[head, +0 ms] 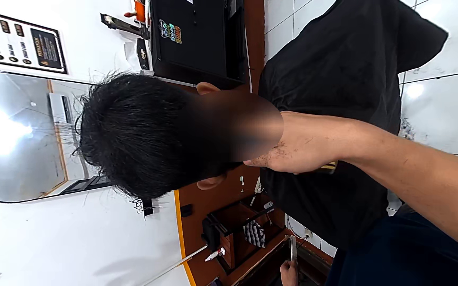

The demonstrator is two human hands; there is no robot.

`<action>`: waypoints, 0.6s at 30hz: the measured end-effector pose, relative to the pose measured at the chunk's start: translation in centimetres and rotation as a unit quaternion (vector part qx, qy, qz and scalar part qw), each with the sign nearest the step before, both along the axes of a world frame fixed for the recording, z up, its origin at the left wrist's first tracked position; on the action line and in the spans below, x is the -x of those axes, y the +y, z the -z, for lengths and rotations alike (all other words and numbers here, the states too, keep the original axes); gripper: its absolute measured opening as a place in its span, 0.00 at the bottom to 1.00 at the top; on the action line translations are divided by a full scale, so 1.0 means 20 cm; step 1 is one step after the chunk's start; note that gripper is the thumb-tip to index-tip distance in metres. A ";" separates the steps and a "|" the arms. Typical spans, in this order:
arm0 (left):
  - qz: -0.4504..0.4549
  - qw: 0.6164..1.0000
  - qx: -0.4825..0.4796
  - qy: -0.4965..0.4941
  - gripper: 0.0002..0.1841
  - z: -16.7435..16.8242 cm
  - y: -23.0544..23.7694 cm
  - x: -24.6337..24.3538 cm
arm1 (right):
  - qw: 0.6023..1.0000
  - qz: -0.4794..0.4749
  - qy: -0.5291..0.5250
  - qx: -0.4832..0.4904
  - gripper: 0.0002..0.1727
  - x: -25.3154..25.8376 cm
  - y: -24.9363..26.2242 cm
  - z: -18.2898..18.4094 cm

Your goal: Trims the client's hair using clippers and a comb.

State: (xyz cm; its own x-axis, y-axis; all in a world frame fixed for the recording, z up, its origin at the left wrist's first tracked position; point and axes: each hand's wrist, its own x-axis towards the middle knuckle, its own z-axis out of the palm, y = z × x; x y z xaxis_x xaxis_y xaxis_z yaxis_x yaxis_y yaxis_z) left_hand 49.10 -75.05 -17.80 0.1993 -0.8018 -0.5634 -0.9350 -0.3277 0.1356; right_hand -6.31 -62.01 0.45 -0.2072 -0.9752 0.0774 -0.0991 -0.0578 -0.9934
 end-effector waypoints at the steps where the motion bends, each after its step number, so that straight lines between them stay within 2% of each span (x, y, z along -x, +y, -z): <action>1: 0.000 1.000 0.001 -0.001 0.14 0.00 0.00 0.00 | 1.000 0.001 0.018 0.019 0.15 0.00 -0.01 0.01; 6: 0.014 1.000 0.000 0.008 0.14 -0.01 -0.01 0.00 | 0.999 -0.018 -0.018 -0.031 0.16 0.01 0.01 0.01; 10: 0.018 1.000 -0.010 0.003 0.14 0.01 -0.02 -0.01 | 0.999 0.000 0.023 0.037 0.14 -0.01 -0.02 0.02; 13: 0.021 1.000 -0.002 0.003 0.14 0.01 -0.03 -0.01 | 1.000 -0.012 0.003 -0.003 0.14 0.00 0.01 0.01; 14: 0.024 1.000 0.012 0.012 0.14 0.00 -0.03 -0.02 | 1.000 -0.012 -0.010 -0.025 0.16 0.00 0.01 0.01; 16: 0.034 0.993 0.091 0.067 0.14 -0.06 -0.05 0.00 | 1.000 0.013 0.010 -0.002 0.16 -0.04 0.00 0.01; 18: 0.058 0.964 0.211 0.152 0.14 -0.24 -0.10 0.13 | 0.998 0.006 0.051 0.042 0.15 -0.11 0.01 0.00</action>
State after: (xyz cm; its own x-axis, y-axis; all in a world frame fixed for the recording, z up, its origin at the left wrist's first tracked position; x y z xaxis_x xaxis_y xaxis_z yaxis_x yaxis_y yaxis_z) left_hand 46.50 -76.99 -12.92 -0.0289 -0.9794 -0.2000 -0.8584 -0.0782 0.5069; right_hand -4.13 -61.71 0.55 -0.2050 -0.9622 0.1793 -0.2008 -0.1380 -0.9699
